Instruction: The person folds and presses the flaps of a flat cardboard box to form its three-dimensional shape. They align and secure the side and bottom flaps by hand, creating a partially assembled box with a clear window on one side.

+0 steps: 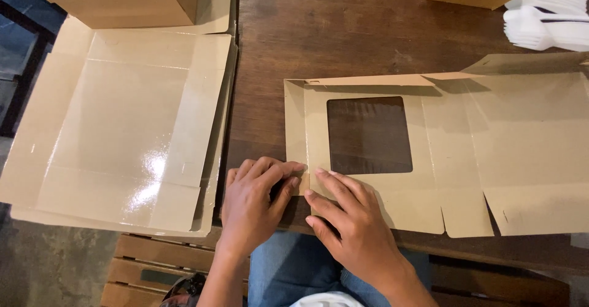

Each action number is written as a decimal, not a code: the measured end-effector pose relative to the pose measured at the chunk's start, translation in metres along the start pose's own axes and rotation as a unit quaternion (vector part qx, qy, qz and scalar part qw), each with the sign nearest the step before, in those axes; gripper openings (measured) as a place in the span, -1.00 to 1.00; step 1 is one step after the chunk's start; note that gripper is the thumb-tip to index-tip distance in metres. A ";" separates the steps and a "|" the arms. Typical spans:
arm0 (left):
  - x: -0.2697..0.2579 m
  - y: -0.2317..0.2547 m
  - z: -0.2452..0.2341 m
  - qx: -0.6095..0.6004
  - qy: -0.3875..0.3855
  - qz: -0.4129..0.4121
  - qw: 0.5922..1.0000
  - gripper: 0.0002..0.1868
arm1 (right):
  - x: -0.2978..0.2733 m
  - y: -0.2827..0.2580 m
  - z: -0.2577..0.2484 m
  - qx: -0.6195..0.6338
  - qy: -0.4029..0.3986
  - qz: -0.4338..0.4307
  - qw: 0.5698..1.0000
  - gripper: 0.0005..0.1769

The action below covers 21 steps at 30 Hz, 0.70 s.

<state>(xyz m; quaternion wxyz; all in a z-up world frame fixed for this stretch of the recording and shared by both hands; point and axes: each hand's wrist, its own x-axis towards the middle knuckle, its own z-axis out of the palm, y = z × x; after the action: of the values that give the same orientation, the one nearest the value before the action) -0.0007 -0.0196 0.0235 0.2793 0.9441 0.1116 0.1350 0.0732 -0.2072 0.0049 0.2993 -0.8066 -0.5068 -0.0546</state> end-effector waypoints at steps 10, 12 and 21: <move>0.001 -0.005 0.001 -0.014 0.018 0.023 0.999 -0.78 | -0.001 0.000 0.004 -0.023 -0.013 0.011 1.000 -0.66; 0.001 -0.006 0.000 -0.014 0.018 0.022 0.999 -0.79 | 0.002 -0.003 0.005 -0.037 -0.024 0.012 0.999 -0.64; 0.000 -0.011 0.000 -0.016 0.006 0.005 1.000 -0.77 | 0.008 -0.009 0.008 -0.058 -0.058 0.027 0.996 -0.61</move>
<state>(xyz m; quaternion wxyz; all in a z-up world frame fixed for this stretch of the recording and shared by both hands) -0.0020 -0.0105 0.0176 0.2932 0.9393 0.1057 0.1435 0.0677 -0.1943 0.0051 0.2235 -0.8380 -0.4969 -0.0293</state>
